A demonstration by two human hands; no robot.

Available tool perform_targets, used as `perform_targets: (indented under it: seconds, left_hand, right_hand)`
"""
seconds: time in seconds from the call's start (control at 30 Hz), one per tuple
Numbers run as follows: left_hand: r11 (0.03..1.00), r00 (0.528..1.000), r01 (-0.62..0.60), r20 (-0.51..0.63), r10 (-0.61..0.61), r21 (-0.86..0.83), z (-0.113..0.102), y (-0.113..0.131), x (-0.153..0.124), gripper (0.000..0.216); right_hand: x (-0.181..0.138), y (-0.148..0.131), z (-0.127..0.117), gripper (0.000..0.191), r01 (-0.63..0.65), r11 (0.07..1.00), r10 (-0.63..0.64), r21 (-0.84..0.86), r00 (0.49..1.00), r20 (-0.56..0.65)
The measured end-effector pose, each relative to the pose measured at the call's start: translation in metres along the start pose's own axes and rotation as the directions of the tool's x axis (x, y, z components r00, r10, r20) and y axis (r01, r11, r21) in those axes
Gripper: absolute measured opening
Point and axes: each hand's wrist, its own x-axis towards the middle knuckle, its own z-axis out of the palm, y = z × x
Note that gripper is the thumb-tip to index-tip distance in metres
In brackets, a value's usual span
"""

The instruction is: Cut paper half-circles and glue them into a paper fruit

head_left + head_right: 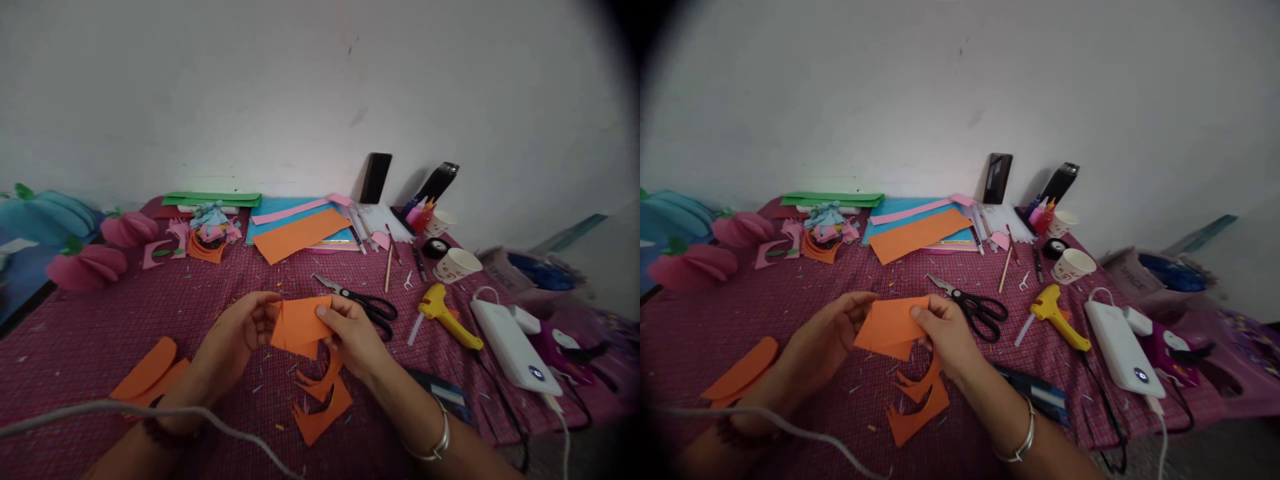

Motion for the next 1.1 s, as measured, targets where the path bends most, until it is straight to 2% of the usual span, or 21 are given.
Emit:
perform_targets:
  seconds: [0.13,0.23,0.33,0.4,0.43,0.53,0.63,0.7,0.9,1.1]
  left_hand:
    - [0.992,0.999,-0.005,0.047,-0.001,0.126,-0.001,-0.004,0.002,0.012]
    - [0.956,0.993,-0.113,0.0,0.118,0.272,-0.005,-0.002,0.001,0.013]
    - [0.926,0.963,-0.212,-0.096,0.253,0.313,-0.009,0.005,-0.001,0.012]
    - [0.925,0.954,-0.257,-0.083,0.29,0.279,-0.009,0.008,-0.005,0.009]
    - [0.929,0.957,-0.266,-0.049,0.288,0.259,-0.008,0.008,-0.007,0.008]
    - [0.944,0.962,-0.273,0.026,0.273,0.185,-0.002,0.005,-0.013,0.008]
    - [0.955,0.959,-0.273,-0.049,0.28,0.115,0.004,0.0,-0.013,0.012]
    - [0.96,0.955,-0.267,-0.109,0.276,0.088,0.006,-0.002,-0.011,0.016]
    - [0.962,0.942,-0.265,-0.197,0.271,0.059,0.007,-0.001,-0.009,0.018]
    - [0.966,0.945,-0.245,-0.202,0.257,0.083,0.006,-0.004,-0.009,0.018]
  right_hand:
    - [-0.003,-0.002,0.002,0.023,0.098,0.986,-0.103,-0.133,0.994,-0.035]
    - [-0.001,-0.005,-0.002,0.019,0.178,0.963,-0.196,-0.201,0.978,-0.073]
    - [0.004,-0.01,-0.012,0.015,0.316,0.917,-0.367,-0.242,0.907,-0.205]
    - [0.008,-0.013,-0.018,0.015,0.364,0.892,-0.432,-0.269,0.862,-0.264]
    - [0.008,-0.014,-0.018,0.015,0.364,0.887,-0.436,-0.283,0.861,-0.262]
    - [0.005,-0.015,-0.011,0.014,0.325,0.886,-0.392,-0.33,0.906,-0.159]
    - [-0.003,-0.012,0.001,0.013,0.295,0.867,-0.32,-0.401,0.947,0.006]
    - [-0.007,-0.009,0.006,0.015,0.285,0.845,-0.291,-0.452,0.955,0.058]
    - [-0.009,-0.008,0.005,0.019,0.286,0.786,-0.277,-0.548,0.955,0.102]
    - [-0.011,-0.012,0.008,0.02,0.314,0.765,-0.285,-0.562,0.948,0.141]
